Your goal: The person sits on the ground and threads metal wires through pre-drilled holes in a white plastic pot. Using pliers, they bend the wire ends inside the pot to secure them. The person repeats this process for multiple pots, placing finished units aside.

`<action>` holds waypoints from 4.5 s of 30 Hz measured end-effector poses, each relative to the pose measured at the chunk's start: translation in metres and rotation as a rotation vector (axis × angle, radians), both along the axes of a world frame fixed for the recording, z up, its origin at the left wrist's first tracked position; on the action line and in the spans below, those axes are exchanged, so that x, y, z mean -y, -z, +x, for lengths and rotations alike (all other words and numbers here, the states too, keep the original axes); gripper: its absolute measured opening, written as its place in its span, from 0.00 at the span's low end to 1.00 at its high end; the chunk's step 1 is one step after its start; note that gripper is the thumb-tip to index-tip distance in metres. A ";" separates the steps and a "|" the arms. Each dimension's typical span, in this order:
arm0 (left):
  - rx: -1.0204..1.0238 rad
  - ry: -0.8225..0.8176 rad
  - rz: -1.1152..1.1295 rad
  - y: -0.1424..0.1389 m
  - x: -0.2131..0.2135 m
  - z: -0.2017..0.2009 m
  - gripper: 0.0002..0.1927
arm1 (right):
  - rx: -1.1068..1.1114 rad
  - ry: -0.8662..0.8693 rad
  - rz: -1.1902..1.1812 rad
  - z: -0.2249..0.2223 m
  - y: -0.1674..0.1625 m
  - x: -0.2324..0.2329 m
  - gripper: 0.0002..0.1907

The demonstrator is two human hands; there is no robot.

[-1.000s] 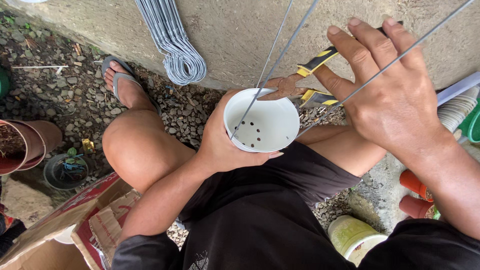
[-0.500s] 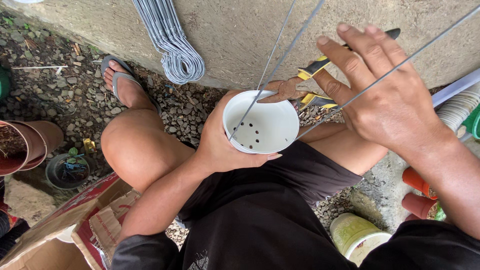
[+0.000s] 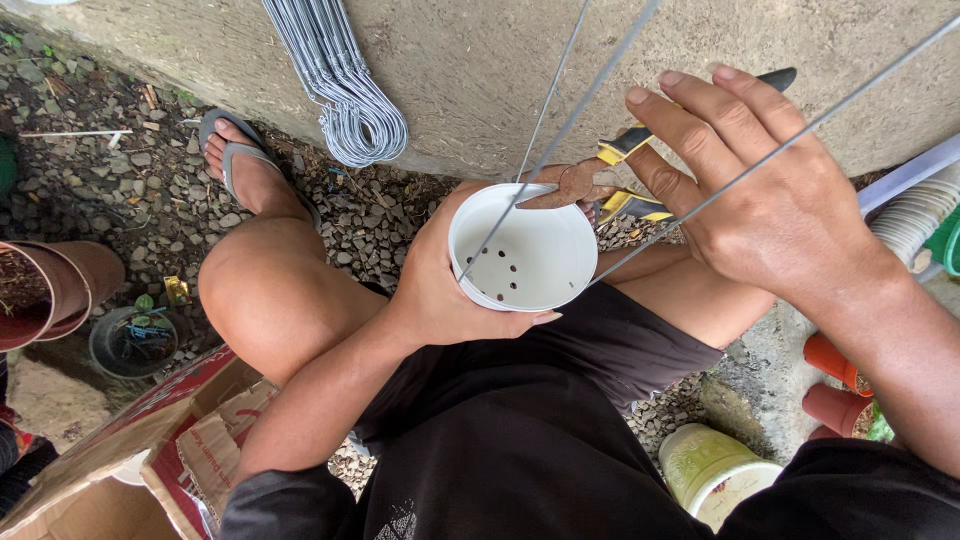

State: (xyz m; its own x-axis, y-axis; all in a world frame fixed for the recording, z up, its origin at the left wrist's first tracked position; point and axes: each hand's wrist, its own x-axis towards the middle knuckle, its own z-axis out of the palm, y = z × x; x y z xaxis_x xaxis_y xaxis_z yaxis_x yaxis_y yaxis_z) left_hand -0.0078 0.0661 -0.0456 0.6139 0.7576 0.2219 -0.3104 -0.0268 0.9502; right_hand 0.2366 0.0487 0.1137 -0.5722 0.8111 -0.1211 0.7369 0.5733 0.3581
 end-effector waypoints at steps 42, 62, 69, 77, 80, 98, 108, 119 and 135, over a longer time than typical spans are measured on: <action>-0.086 0.108 -0.060 -0.003 -0.004 -0.006 0.46 | -0.236 0.053 -0.075 0.007 0.022 0.015 0.20; -0.104 0.064 -0.002 -0.012 -0.006 -0.001 0.45 | -0.320 0.103 -0.074 0.012 0.028 0.016 0.16; -0.089 0.066 -0.069 -0.014 -0.004 0.001 0.44 | -0.308 0.153 -0.072 0.011 0.026 0.019 0.17; -0.091 0.060 -0.025 -0.014 -0.006 0.000 0.43 | -0.287 0.158 -0.067 0.010 0.027 0.020 0.20; -0.097 0.074 -0.040 -0.013 -0.005 0.000 0.43 | -0.283 0.167 -0.073 0.010 0.029 0.020 0.21; -0.125 0.027 0.005 -0.012 -0.001 0.001 0.43 | -0.333 0.179 -0.137 0.013 0.029 0.021 0.21; -0.125 0.031 -0.013 -0.016 0.002 0.002 0.42 | -0.304 0.153 -0.071 0.010 0.026 0.024 0.20; -0.159 0.027 -0.018 -0.016 0.005 0.003 0.42 | -0.376 0.169 -0.132 0.017 0.032 0.025 0.21; -0.164 -0.020 0.085 -0.004 0.010 0.003 0.46 | -0.413 0.217 -0.211 0.022 0.030 0.025 0.17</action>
